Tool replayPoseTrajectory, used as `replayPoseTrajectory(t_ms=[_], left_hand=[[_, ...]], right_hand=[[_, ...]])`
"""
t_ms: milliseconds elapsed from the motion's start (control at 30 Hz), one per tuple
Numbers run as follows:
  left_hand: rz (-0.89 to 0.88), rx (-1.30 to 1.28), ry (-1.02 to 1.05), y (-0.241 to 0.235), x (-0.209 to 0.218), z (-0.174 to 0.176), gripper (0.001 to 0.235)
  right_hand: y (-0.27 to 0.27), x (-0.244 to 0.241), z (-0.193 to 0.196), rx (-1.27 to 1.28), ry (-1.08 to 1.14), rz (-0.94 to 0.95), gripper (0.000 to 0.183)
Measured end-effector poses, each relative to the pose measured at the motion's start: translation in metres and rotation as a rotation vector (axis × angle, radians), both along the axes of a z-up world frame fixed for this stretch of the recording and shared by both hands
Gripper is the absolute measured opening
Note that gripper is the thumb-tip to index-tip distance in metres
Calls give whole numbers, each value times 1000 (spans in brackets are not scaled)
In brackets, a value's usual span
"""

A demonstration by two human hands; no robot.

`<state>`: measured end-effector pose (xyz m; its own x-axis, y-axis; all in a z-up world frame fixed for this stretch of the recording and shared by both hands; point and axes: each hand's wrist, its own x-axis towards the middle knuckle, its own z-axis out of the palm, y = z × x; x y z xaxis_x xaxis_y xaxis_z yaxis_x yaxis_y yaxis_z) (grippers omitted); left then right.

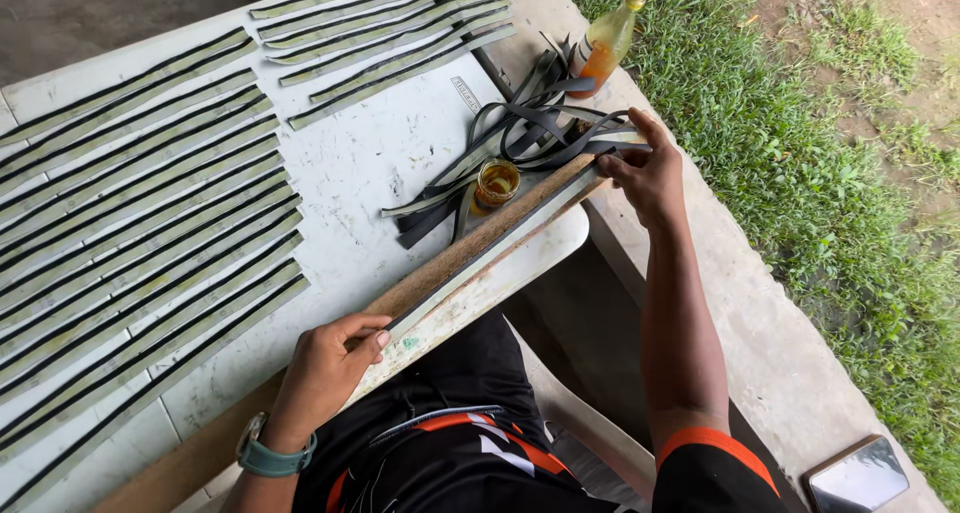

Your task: The person repeatedly peels thin strips from long rubber pieces using a wooden block as a guide. They place the peeled strips on a white table and continue the process with multiple rubber pieces.

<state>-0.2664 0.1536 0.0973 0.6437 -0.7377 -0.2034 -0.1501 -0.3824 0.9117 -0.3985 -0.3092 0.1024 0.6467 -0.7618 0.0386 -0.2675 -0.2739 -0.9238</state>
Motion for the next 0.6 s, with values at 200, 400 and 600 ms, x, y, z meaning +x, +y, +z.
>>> replayPoseTrajectory(t_ms=[200,400,600], left_hand=[[117,29,-86,-11,-6,-5,29],[161,36,11,6,-9,-3,25],[121,-80,38,17,-5,-17,23]], right_hand=[[-3,-2,8,-655,177,-80,96],[46,20,57,-854,300,419,67],[90,92,49,-887,902,751,74]])
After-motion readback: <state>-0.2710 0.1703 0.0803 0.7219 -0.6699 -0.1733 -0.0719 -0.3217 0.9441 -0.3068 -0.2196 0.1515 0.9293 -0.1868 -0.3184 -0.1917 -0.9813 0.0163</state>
